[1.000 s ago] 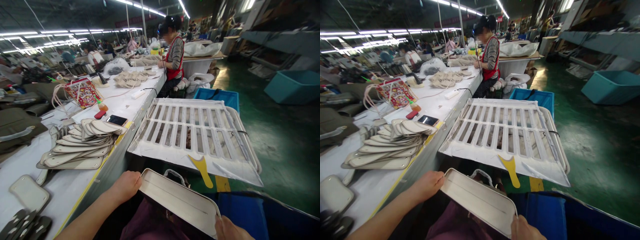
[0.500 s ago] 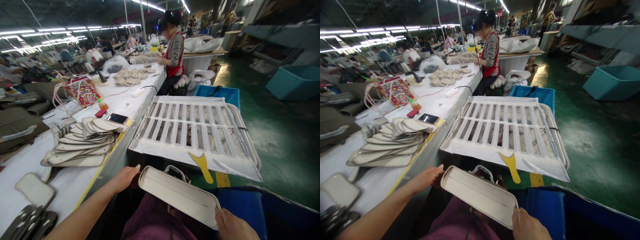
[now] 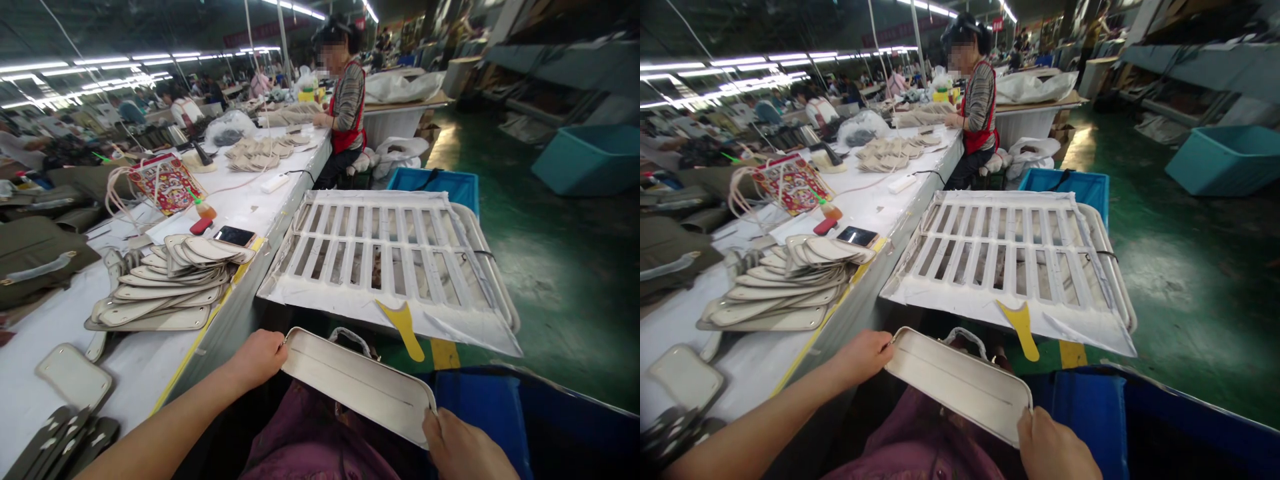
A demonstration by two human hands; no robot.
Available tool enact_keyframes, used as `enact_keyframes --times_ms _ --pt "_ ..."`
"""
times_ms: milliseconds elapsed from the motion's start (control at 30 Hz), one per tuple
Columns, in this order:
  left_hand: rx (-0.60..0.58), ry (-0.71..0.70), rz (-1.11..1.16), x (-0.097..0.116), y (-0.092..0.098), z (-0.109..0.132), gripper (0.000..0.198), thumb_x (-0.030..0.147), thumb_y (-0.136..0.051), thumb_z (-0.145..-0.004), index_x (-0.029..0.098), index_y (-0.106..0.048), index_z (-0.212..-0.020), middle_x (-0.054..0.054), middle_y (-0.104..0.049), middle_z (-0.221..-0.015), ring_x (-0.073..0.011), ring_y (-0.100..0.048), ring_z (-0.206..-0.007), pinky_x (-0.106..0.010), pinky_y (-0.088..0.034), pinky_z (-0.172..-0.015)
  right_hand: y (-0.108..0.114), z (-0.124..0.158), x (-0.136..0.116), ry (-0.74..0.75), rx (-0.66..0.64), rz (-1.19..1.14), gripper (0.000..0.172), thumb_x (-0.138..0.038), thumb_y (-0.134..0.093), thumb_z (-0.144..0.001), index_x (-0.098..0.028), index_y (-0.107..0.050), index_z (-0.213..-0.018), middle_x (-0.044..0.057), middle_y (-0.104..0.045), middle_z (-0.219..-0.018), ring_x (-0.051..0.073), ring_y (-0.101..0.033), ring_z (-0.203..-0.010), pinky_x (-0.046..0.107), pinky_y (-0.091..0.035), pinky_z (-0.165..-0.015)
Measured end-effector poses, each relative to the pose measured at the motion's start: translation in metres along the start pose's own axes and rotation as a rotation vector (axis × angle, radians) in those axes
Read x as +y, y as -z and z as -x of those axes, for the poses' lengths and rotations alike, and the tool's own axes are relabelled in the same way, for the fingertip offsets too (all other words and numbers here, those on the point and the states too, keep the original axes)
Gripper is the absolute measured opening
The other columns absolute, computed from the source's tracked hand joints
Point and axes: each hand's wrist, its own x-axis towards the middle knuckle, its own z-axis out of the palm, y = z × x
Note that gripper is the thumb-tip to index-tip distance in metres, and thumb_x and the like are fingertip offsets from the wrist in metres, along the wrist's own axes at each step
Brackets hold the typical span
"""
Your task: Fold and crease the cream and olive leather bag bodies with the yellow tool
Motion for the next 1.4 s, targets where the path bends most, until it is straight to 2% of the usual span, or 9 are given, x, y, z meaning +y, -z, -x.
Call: enact_keyframes --times_ms 167,300,433,533,633,833,1033,1200,1400 --pt "-0.038 0.015 0.067 -0.003 0.004 -0.007 0.021 0.024 -0.04 -0.073 0.016 -0.054 -0.06 -0.007 -0.063 -0.067 -0.0202 -0.06 -0.07 -0.027 -0.04 -0.063 0.009 -0.002 -0.004 -0.016 -0.044 -0.043 0.024 -0.006 -0.04 -0.077 -0.016 -0.062 -0.08 0.01 -0.063 -0.076 0.022 -0.063 -0.068 0.027 -0.034 -0.051" --pt "-0.218 0.019 0.208 -0.007 0.012 -0.018 0.016 0.023 -0.045 -0.067 0.016 -0.05 -0.054 -0.002 -0.054 -0.046 -0.017 -0.057 -0.046 -0.025 -0.04 -0.047 0.016 -0.001 -0.007 -0.042 -0.083 -0.041 0.025 -0.003 -0.042 -0.075 -0.015 -0.062 -0.083 0.011 -0.064 -0.079 0.024 -0.063 -0.072 0.028 -0.035 -0.053" --pt "-0.399 -0.02 0.367 -0.018 0.02 -0.025 0.025 0.036 -0.046 -0.073 0.014 -0.054 -0.064 -0.004 -0.059 -0.052 -0.0164 -0.058 -0.045 -0.025 -0.044 -0.045 0.018 0.0 -0.007 -0.069 -0.099 -0.065 0.022 -0.006 -0.042 -0.077 -0.015 -0.062 -0.081 0.011 -0.064 -0.078 0.025 -0.063 -0.072 0.029 -0.034 -0.054" --pt "-0.601 -0.06 0.736 -0.035 0.018 -0.027 0.044 0.054 -0.042 -0.078 0.012 -0.056 -0.076 -0.008 -0.065 -0.065 -0.0163 -0.062 -0.054 -0.027 -0.048 -0.051 0.018 0.0 -0.007 -0.112 -0.105 -0.139 0.022 -0.009 -0.04 -0.08 -0.015 -0.06 -0.079 0.01 -0.064 -0.077 0.025 -0.063 -0.072 0.03 -0.034 -0.055" --pt "-0.643 -0.079 1.019 -0.05 0.003 -0.029 0.049 0.062 -0.052 -0.071 0.013 -0.051 -0.076 -0.006 -0.063 -0.065 -0.0139 -0.06 -0.053 -0.025 -0.046 -0.05 0.017 -0.001 -0.006 -0.174 -0.097 -0.218 0.025 -0.012 -0.036 -0.084 -0.016 -0.06 -0.076 0.01 -0.065 -0.074 0.024 -0.063 -0.07 0.03 -0.034 -0.056" --pt "-0.48 -0.08 1.035 -0.053 -0.026 -0.032 0.046 0.061 -0.055 -0.071 0.017 -0.042 -0.069 0.005 -0.053 -0.05 -0.006 -0.046 -0.038 -0.017 -0.033 -0.039 0.023 -0.002 -0.007 -0.129 -0.172 -0.146 0.022 -0.004 -0.042 -0.075 -0.015 -0.06 -0.08 0.009 -0.065 -0.08 0.024 -0.062 -0.073 0.03 -0.035 -0.058" --pt "-0.52 -0.113 0.796 -0.046 -0.002 -0.038 0.038 0.051 -0.059 -0.071 0.016 -0.046 -0.064 0.005 -0.05 -0.049 -0.0068 -0.044 -0.04 -0.017 -0.033 -0.039 0.02 -0.008 -0.006 -0.128 -0.19 -0.193 0.03 -0.008 -0.031 -0.083 -0.015 -0.06 -0.082 0.011 -0.064 -0.083 0.023 -0.062 -0.072 0.03 -0.037 -0.06" --pt "-0.593 -0.178 0.618 -0.037 0.016 -0.046 0.038 0.052 -0.059 -0.07 0.016 -0.048 -0.062 0.005 -0.046 -0.048 -0.0086 -0.044 -0.043 -0.018 -0.034 -0.04 0.015 -0.009 -0.005 -0.27 -0.117 -0.384 0.046 -0.028 -0.017 -0.093 -0.016 -0.055 -0.071 0.01 -0.065 -0.073 0.018 -0.062 -0.062 0.027 -0.036 -0.057" --pt "-0.617 -0.16 0.569 -0.042 -0.002 -0.048 0.044 0.061 -0.05 -0.072 0.019 -0.043 -0.067 0.006 -0.044 -0.047 -0.0092 -0.04 -0.039 -0.018 -0.029 -0.037 0.019 0.005 -0.009 -0.32 -0.028 -0.463 0.041 -0.04 -0.031 -0.09 -0.017 -0.051 -0.062 0.005 -0.063 -0.059 0.014 -0.059 -0.053 0.023 -0.035 -0.053"
